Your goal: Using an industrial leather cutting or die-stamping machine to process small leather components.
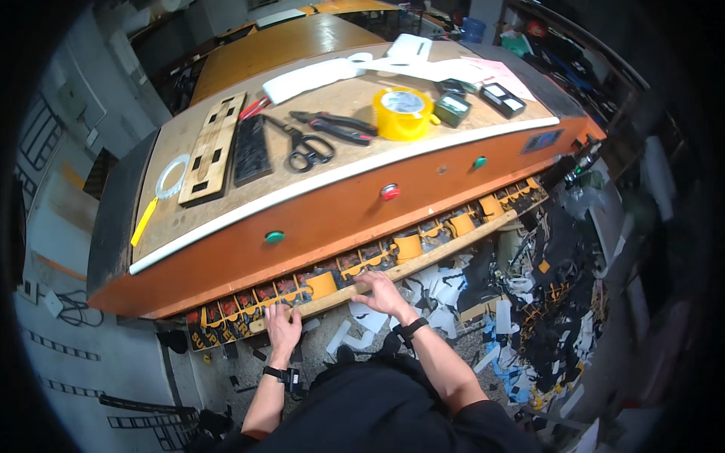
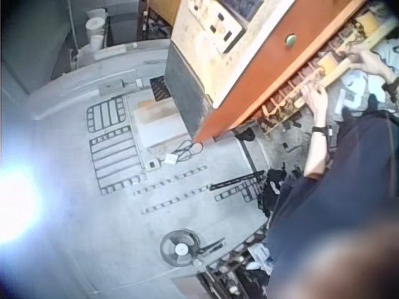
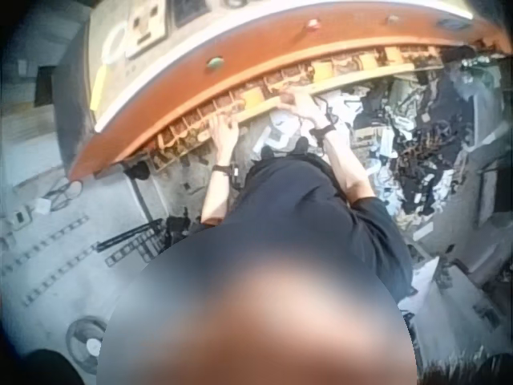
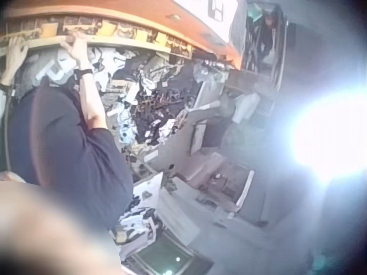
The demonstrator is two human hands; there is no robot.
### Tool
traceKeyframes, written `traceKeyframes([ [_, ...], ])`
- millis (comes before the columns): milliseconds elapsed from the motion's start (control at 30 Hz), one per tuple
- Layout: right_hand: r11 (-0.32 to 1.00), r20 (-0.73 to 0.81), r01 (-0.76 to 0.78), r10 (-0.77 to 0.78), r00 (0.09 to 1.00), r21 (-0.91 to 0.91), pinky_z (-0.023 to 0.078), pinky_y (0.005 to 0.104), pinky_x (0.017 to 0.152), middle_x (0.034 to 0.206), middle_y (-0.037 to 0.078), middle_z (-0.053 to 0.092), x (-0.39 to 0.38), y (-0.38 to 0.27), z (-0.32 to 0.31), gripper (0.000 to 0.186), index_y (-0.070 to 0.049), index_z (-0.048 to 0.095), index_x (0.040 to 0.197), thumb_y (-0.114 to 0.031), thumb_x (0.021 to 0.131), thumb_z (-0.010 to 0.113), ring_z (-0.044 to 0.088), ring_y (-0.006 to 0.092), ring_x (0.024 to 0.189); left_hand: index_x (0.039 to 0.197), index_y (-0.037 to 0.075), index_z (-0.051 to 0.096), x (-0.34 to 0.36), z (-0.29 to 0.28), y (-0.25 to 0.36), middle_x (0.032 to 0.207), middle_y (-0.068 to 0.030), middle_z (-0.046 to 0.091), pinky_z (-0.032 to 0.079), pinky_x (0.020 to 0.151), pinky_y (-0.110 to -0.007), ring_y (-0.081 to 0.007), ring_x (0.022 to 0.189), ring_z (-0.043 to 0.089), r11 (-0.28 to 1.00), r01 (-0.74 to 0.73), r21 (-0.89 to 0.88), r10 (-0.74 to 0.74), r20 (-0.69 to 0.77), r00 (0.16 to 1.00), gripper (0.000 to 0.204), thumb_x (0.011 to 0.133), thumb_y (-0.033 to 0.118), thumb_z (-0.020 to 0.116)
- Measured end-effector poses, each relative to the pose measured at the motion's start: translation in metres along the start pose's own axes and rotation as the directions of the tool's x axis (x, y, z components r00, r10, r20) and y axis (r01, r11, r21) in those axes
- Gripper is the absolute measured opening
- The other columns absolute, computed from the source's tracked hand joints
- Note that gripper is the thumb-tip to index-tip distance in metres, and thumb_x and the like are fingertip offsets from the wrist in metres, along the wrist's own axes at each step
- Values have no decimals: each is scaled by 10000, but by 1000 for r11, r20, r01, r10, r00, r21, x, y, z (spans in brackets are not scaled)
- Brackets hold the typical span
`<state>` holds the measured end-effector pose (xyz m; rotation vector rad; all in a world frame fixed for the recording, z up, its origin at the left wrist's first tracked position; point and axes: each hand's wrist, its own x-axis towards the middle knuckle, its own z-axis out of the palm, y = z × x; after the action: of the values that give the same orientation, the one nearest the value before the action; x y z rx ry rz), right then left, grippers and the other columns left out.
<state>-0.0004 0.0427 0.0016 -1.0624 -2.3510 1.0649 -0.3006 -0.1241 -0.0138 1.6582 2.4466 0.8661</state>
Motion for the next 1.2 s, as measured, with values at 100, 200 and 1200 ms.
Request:
traceKeyframes([
  [100,854,-311,7,183,933,521,311,462,1358,1722,231,500,4,10,-47,809,-30,575,1616,-434,977,862,425,355,1637,993,4,739,8,-8,-6,1074,-189,691,512,1018,-520,-411,1128,608,1000,5,12,-5,17,1000,249,943,238,810],
  [200,847,-577,143,216,788,513,197,412,1393,1843,221,264,6,36,-146,884,7,319,1750,-406,1092,741,241,296,1716,957,-1,766,19,-30,6,984,-177,750,569,917,-453,-373,992,712,981,128,-145,-111,122,986,150,910,124,834],
  [1200,795,-128,-57,-26,991,-604,275,614,1341,1510,215,574,-19,-32,52,880,-56,570,1471,-434,774,950,471,395,1540,1108,9,725,-19,-19,-47,1198,-234,662,482,1080,-572,-453,1202,615,988,42,150,-47,26,999,292,1057,289,660],
])
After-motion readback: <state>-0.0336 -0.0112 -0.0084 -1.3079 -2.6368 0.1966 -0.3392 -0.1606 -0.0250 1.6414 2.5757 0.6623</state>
